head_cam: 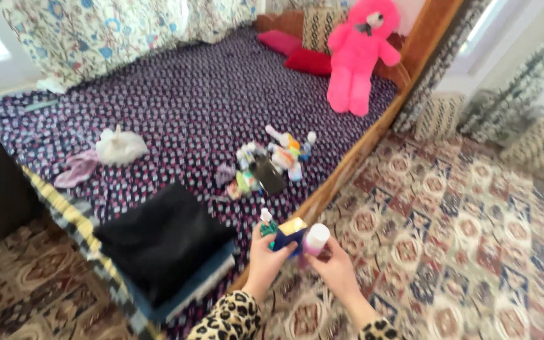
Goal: Moving and sorting various items from a cupboard onto a bed.
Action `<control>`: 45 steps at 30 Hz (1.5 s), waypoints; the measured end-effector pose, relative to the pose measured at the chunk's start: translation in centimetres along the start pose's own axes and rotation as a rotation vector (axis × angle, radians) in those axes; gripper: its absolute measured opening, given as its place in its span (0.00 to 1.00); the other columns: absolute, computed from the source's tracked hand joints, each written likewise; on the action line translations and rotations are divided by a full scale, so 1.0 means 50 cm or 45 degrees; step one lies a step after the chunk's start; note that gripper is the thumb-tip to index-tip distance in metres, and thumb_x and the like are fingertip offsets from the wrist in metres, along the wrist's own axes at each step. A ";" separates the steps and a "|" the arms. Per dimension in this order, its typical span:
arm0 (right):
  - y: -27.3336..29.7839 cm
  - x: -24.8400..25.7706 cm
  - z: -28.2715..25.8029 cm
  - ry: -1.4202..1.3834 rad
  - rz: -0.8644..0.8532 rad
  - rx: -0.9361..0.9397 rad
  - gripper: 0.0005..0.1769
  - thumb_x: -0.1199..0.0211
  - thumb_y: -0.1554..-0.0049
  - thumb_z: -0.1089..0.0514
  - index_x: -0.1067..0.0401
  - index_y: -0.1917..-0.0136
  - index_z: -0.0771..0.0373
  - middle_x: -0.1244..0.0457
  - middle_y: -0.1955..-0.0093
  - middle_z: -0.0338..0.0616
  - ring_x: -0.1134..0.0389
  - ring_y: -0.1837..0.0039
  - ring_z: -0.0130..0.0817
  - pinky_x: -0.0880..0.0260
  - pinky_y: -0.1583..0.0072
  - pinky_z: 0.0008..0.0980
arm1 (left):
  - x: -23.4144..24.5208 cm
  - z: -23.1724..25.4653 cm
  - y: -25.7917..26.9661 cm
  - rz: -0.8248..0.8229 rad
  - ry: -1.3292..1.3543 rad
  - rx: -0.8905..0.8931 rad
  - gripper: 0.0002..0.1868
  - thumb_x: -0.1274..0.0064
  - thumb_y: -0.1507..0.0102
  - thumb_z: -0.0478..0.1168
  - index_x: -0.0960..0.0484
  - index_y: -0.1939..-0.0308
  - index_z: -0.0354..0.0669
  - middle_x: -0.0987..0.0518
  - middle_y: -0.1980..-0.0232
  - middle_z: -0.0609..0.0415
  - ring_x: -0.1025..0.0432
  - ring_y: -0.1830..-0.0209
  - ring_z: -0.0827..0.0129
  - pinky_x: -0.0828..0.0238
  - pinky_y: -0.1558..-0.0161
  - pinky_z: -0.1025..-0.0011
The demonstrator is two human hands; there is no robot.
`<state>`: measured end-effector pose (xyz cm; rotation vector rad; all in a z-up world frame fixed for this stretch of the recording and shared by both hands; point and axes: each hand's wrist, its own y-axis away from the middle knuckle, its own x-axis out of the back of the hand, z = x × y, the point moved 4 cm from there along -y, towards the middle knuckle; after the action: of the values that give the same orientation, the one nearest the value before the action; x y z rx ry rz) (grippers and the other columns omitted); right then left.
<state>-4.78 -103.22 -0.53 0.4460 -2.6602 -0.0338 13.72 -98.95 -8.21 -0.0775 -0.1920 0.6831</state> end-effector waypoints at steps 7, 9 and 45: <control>-0.277 -0.022 -0.039 -0.111 0.033 0.101 0.29 0.27 0.51 0.59 0.26 0.35 0.56 0.26 0.45 0.40 0.25 0.46 0.30 0.26 0.41 0.28 | -0.018 0.112 -0.211 -0.126 0.050 0.270 0.17 0.35 0.43 0.46 0.10 0.57 0.37 0.50 0.17 0.55 0.48 0.19 0.68 0.45 0.28 0.70; -0.343 -0.037 -0.053 -0.053 -0.054 -0.002 0.36 0.30 0.50 0.57 0.31 0.28 0.50 0.27 0.42 0.36 0.27 0.45 0.27 0.32 0.38 0.26 | -0.038 0.049 -0.284 -0.135 -0.006 0.273 0.21 0.31 0.47 0.49 0.08 0.54 0.44 0.46 0.19 0.52 0.49 0.18 0.68 0.49 0.26 0.66; -1.364 -0.741 0.057 1.018 -0.694 1.248 0.32 0.42 0.47 0.63 0.30 0.31 0.42 0.35 0.38 0.40 0.37 0.33 0.42 0.36 0.39 0.46 | 0.079 -0.467 -0.964 -0.159 -1.009 1.136 0.15 0.46 0.31 0.51 0.25 0.52 0.45 0.54 0.21 0.43 0.60 0.20 0.48 0.56 0.31 0.27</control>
<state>46.33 -156.31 -25.13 1.1645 -1.5492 1.0633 51.30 -133.95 -24.02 1.0662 -0.6253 0.5947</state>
